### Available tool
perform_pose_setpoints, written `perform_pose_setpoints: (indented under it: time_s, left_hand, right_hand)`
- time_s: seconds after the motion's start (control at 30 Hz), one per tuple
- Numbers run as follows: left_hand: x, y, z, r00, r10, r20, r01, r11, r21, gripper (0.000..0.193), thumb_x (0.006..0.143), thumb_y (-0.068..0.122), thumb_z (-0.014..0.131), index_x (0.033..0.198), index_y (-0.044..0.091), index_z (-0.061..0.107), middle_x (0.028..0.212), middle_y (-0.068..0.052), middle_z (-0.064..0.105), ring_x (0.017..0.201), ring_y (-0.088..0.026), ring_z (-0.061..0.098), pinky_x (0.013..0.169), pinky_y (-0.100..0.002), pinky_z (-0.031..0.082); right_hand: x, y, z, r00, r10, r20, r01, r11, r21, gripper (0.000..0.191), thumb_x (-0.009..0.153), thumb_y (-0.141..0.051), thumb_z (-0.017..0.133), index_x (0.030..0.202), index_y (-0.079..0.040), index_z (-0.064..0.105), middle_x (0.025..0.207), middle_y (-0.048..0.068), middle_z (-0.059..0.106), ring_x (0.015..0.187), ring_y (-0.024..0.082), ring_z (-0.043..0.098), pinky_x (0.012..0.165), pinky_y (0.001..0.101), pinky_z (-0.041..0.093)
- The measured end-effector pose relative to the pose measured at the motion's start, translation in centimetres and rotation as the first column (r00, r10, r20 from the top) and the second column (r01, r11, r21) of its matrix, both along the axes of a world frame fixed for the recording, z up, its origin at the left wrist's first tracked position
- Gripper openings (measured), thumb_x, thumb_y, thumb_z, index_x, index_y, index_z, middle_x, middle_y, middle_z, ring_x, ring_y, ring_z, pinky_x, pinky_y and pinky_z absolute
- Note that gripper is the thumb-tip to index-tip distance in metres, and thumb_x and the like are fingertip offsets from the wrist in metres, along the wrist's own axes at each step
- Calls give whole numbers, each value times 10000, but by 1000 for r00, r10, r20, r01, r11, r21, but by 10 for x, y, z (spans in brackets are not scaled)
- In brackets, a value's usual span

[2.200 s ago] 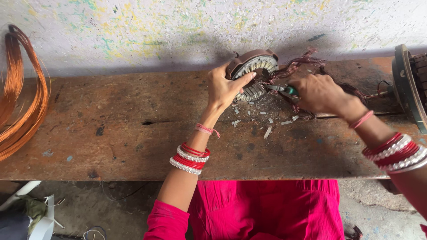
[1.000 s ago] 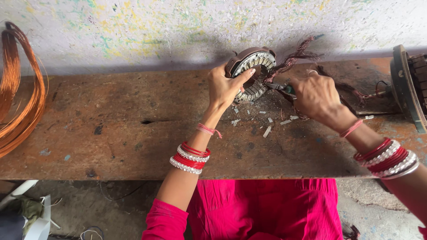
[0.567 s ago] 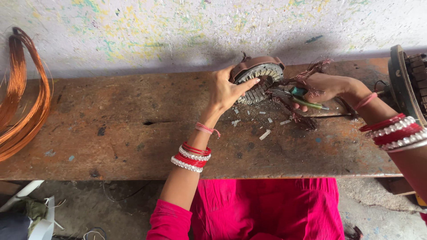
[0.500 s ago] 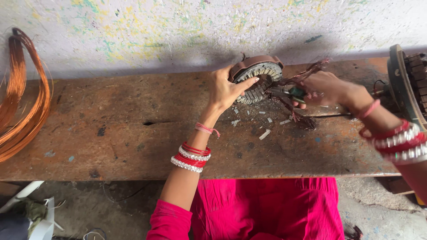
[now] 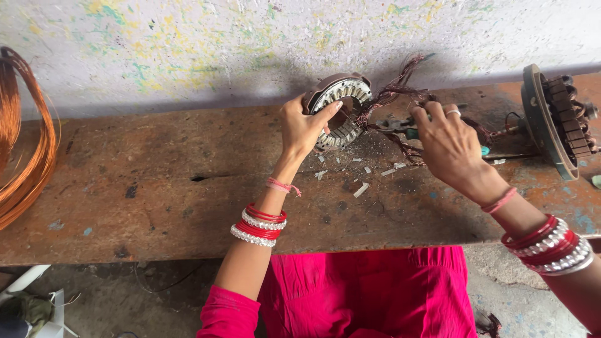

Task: The person removes old copper wire from a motor armature by hand and with pliers. They pull and cut the wire from the slots, accumulating a pile of removed wire on the table.

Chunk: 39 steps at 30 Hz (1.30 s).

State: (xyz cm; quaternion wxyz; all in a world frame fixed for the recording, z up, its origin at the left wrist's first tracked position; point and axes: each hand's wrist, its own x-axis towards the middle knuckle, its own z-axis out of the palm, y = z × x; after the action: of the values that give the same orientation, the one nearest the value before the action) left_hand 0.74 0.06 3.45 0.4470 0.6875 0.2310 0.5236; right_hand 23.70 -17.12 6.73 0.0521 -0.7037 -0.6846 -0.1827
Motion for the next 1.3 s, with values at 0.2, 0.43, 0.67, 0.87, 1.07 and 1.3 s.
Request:
perform_pose_setpoints:
  time_s: [0.2,0.43,0.67,0.87,1.07,1.3]
  left_hand:
    - [0,-3,3,999,37,-4,-37,999,-2,232,868,192,810,940,-16,737,741,-84,756,494,-101,665,425,-252,569]
    - [2,-3,1,997,75,7,-75,996,-49,250,865,221,813,931,-9,742,716,-82,749,488,-106,662,427,-264,579]
    - [3,-7,0,995,92,28,-88,990,-109,260,859,228,816,890,-20,742,711,-88,751,466,-119,658,407,-280,551]
    - [2,-8,1,995,90,40,-84,988,-128,259,855,220,819,915,-22,750,697,-100,745,457,-123,647,408,-279,552]
    - [-2,-1,1,999,31,25,-30,999,-40,244,867,199,820,948,-17,743,756,-103,765,497,-119,676,433,-270,582]
    - [-5,4,-1,993,-98,-70,105,988,114,301,833,177,841,1016,-26,716,863,-123,771,552,-119,721,481,-266,582]
  right_hand:
    - [-19,16,1,999,6,38,-9,998,63,479,767,66,640,1235,28,545,1145,211,574,1040,369,619,711,412,619]
    - [-31,25,-9,989,-48,142,36,996,85,428,774,17,696,1180,47,565,1078,203,589,1017,330,626,695,386,614]
    - [-33,35,-20,943,-81,324,65,996,61,288,848,-62,707,1094,29,587,1035,171,621,954,225,603,657,323,586]
    - [-23,40,-9,879,-35,476,86,993,-85,163,900,-156,565,1032,-66,601,806,74,609,809,170,575,770,431,536]
    - [18,75,4,999,25,26,-6,828,-561,270,1058,-139,421,1242,-179,615,712,51,623,541,134,481,553,333,519]
    - [59,101,-9,771,200,-605,-602,539,-589,316,881,-155,651,1190,-110,699,971,36,745,865,168,691,917,400,516]
